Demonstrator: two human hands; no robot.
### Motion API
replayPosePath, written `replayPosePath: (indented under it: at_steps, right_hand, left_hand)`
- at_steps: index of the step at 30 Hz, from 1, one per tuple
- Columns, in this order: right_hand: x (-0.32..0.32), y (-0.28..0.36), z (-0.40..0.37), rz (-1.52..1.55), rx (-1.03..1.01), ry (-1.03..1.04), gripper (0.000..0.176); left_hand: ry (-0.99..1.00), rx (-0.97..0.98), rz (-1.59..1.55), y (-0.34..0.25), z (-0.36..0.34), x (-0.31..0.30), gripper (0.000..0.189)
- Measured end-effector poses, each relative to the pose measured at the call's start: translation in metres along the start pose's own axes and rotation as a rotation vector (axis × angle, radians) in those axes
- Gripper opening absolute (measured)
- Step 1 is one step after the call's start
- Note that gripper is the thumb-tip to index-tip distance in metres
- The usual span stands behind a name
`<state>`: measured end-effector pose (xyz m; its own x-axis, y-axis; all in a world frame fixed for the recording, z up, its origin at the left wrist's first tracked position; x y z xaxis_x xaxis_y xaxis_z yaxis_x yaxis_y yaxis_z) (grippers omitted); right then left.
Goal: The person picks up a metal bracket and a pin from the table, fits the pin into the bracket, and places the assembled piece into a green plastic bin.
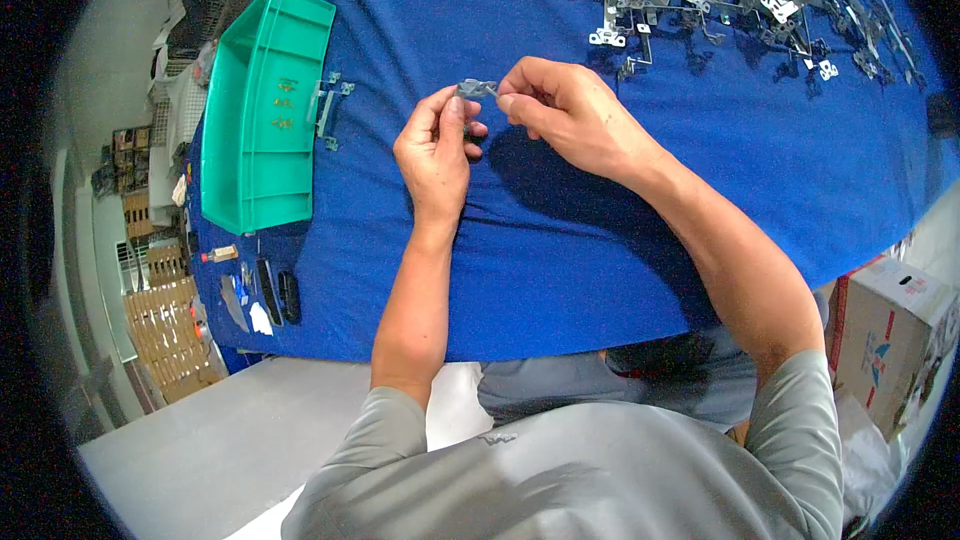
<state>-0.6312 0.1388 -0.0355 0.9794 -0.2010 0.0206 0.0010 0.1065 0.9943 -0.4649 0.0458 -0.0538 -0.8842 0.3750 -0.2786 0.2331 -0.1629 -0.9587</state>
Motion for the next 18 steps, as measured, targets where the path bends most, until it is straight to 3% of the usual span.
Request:
replayPosePath:
  at_steps: [4,8,14,18]
  right_hand:
    - [0.002,0.002,0.0,-0.016,-0.013,0.007,0.021]
    - [0.002,-0.001,0.0,-0.048,-0.015,-0.011,0.021]
    - [-0.003,-0.005,-0.001,-0.347,-0.115,-0.053,0.018]
    - [-0.003,-0.012,0.0,-0.29,-0.094,-0.072,0.018]
  left_hand:
    - [-0.024,0.206,0.162,0.002,0.0,-0.001,0.021]
    - [-0.036,0.257,0.18,-0.002,0.0,0.001,0.019]
    - [-0.074,0.408,0.268,-0.01,0.003,-0.004,0.016]
    - [-0.092,0.469,0.29,-0.008,0.003,-0.004,0.016]
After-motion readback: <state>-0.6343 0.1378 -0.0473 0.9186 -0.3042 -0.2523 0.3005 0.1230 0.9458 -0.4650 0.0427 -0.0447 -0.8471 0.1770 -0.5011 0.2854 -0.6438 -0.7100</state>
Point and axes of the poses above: each hand's wrist, its own z-axis towards the middle knuckle, its own x-axis out of the palm, y = z × x, the point moved 2 cm from there along z, towards the middle knuckle, and after that the axes turned 6 degrees about -x, right-handed, at the moved point
